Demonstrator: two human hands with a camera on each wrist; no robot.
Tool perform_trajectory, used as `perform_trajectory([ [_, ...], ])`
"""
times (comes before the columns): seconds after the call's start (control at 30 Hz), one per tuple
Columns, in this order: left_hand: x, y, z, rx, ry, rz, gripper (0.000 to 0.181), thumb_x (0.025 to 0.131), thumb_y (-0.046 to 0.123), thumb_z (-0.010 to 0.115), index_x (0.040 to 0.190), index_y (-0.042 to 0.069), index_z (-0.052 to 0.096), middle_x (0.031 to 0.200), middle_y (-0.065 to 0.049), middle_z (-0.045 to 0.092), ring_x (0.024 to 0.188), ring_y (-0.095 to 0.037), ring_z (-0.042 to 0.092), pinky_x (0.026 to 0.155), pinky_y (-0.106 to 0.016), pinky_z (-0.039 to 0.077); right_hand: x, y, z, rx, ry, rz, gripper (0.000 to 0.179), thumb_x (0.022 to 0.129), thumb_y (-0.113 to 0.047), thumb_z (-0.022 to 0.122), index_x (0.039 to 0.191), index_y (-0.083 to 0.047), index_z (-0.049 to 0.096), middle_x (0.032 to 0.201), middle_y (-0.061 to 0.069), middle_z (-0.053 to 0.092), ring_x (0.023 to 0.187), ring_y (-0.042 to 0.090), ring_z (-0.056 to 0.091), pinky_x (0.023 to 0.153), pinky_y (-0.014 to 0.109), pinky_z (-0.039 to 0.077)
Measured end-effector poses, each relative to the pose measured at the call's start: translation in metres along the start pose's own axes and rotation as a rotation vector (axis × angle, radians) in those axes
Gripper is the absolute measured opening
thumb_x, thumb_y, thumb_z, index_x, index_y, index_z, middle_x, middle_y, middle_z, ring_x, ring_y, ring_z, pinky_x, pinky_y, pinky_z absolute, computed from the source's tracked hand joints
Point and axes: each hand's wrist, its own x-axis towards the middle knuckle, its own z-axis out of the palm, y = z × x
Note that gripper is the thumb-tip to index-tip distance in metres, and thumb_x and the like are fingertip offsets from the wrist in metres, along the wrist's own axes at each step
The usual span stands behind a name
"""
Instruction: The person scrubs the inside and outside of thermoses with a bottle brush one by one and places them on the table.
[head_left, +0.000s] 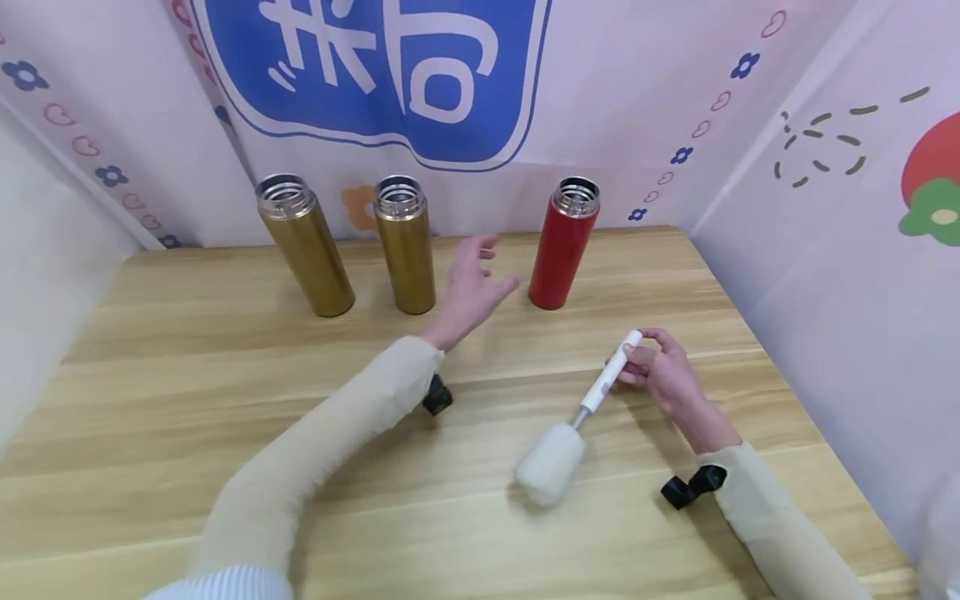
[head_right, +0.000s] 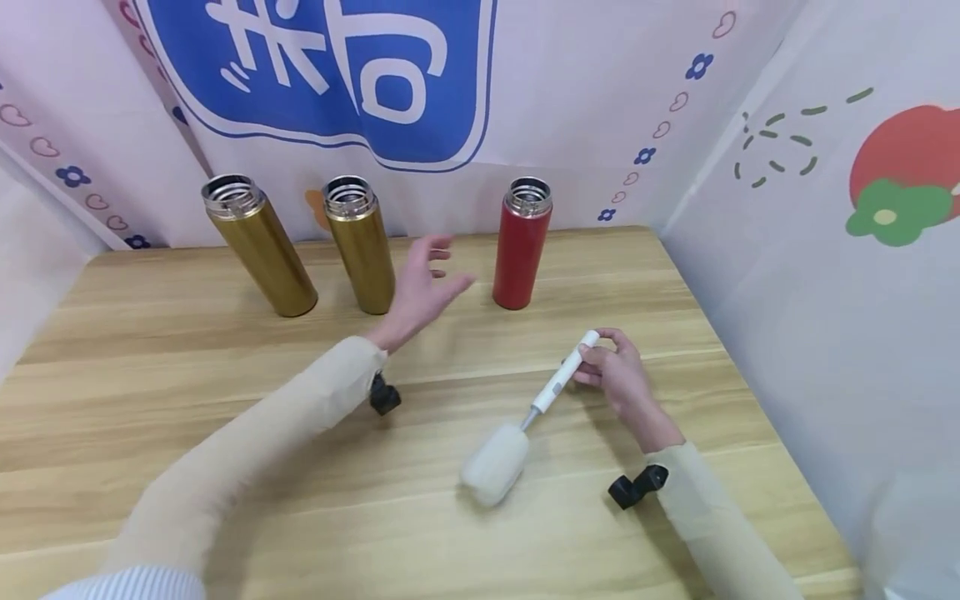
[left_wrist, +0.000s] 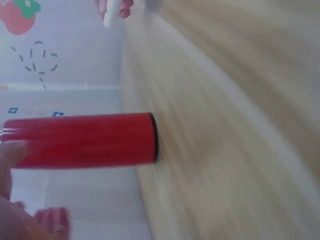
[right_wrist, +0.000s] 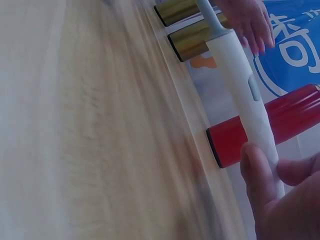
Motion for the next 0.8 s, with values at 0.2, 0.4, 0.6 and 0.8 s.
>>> perform_trajectory([
  [0.2, 0.036, 0.012, 0.047, 0.078, -0.167, -0.159, 0.085, 0.079, 0.034, 0.075, 0.146, 0.016, 0.027, 0.146, -0.004, 0.038, 0.132, -0.022, 0.039, 0.107, -0.043, 0.04, 0.01, -0.001, -0.001, -0.109, -0.025, 0.003, 0.025, 0.094, 0.002, 0.048, 0.113, -0.009, 0.037, 0.076, 0.0, 0.07, 0.07, 0.012, 0.069, 0.068, 0.024, 0.058],
  [0.4, 0.041, -0.002, 0.068, -0.045, -0.106, -0.198, 0.08, 0.076, 0.028, 0.078, 0.141, 0.014, 0.032, 0.136, -0.006, 0.049, 0.125, -0.022, 0.049, 0.105, -0.044, 0.041, 0.016, 0.014, 0.005, -0.228, -0.02, 0.029, 0.044, 0.092, 0.002, 0.049, 0.131, 0.007, 0.029, 0.082, 0.006, 0.07, 0.071, 0.013, 0.069, 0.068, 0.026, 0.058],
  [0.6, 0.023, -0.031, 0.052, -0.134, -0.002, -0.281, 0.075, 0.074, 0.023, 0.08, 0.136, 0.015, 0.039, 0.132, -0.005, 0.054, 0.12, -0.024, 0.053, 0.102, -0.046, 0.044, 0.031, 0.031, 0.02, -0.272, -0.053, 0.054, 0.045, 0.092, 0.001, 0.05, 0.131, 0.008, 0.03, 0.086, 0.011, 0.071, 0.072, 0.014, 0.069, 0.067, 0.028, 0.058],
  [0.8, 0.005, -0.029, 0.023, -0.086, -0.02, -0.208, 0.074, 0.072, 0.023, 0.082, 0.134, 0.016, 0.043, 0.129, -0.005, 0.056, 0.117, -0.025, 0.055, 0.099, -0.046, 0.046, 0.048, 0.025, 0.028, -0.257, -0.064, 0.036, 0.046, 0.092, 0.0, 0.05, 0.133, 0.008, 0.029, 0.079, 0.004, 0.069, 0.069, 0.012, 0.068, 0.065, 0.026, 0.058],
])
